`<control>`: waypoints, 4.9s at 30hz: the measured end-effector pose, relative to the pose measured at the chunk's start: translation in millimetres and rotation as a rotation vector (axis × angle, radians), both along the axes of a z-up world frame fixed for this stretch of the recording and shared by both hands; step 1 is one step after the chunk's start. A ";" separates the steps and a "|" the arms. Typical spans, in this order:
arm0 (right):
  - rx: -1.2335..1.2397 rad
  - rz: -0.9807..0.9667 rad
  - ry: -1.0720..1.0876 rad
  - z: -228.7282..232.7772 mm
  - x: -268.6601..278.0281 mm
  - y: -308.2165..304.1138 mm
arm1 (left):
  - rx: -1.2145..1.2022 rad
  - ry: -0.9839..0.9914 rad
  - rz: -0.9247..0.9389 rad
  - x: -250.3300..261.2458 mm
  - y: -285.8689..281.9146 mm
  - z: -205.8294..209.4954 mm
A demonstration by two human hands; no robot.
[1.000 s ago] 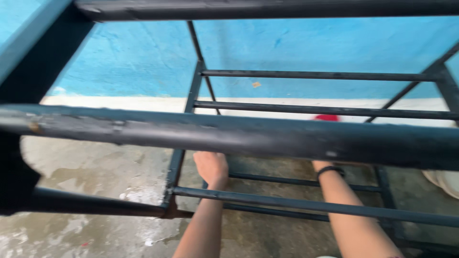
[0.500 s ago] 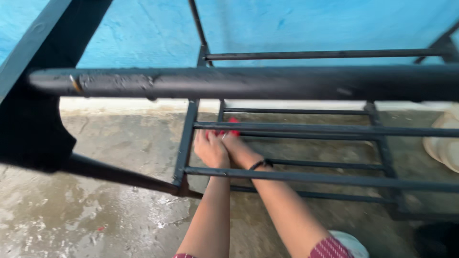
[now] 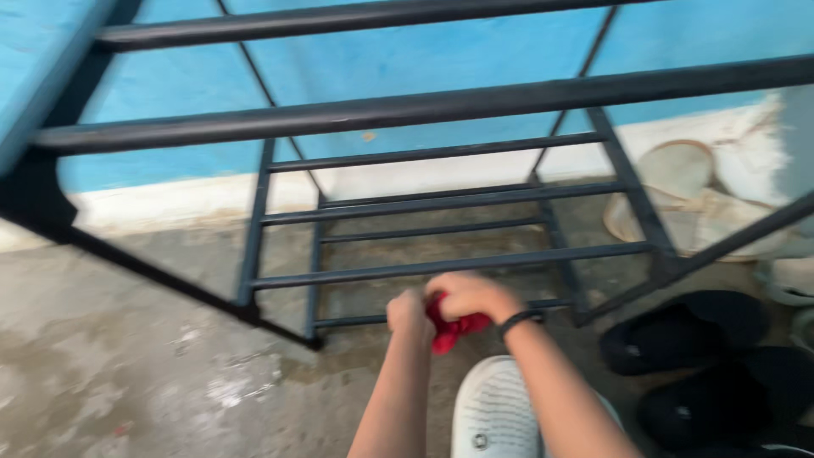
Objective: The person sits on the floor and wipes a pair of white clogs with a red cloth. They then wipe a metal shoe rack and proceed to wipe a pair of beige slip-on shoes.
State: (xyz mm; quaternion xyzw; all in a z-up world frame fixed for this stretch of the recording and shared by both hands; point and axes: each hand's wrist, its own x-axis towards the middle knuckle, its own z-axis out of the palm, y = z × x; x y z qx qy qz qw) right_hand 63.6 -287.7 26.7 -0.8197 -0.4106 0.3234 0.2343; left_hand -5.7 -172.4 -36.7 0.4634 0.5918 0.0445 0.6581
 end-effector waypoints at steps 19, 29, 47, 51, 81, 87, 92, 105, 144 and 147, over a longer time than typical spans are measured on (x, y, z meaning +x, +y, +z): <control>-0.222 -0.667 -1.192 -48.1 114.7 -114.4 | 1.297 0.103 -1.303 51.2 -101.3 -2.3; 0.252 -0.739 -0.483 35.5 -61.2 -161.6 | 1.021 -0.315 -1.024 18.8 -111.6 33.8; 0.993 -1.626 0.247 4.1 -208.3 -349.6 | 0.320 0.400 -1.355 -221.3 -199.5 122.9; 0.342 -1.469 0.470 -42.4 -245.7 -346.4 | 0.404 0.369 -1.300 -258.6 -223.4 120.8; 0.884 -1.073 0.716 31.0 -222.0 -136.0 | 1.072 0.470 -0.850 -232.6 -58.2 -0.1; 1.237 -1.163 0.684 105.4 -199.9 -180.7 | 0.109 -0.456 -0.798 -141.9 -141.1 36.7; 0.880 -1.041 0.520 143.6 -213.6 -240.4 | -0.281 -0.734 -0.796 -119.1 -214.8 99.1; 0.295 -1.284 -0.425 161.1 -213.0 -362.3 | -0.465 -0.475 -0.909 -120.3 -312.8 166.3; 1.100 -1.700 0.007 166.9 -474.7 -580.4 | -0.782 -0.620 -1.643 -275.4 -615.4 168.7; 1.139 -1.797 -0.090 151.5 -504.0 -631.4 | -1.050 -0.586 -1.693 -308.6 -652.7 184.0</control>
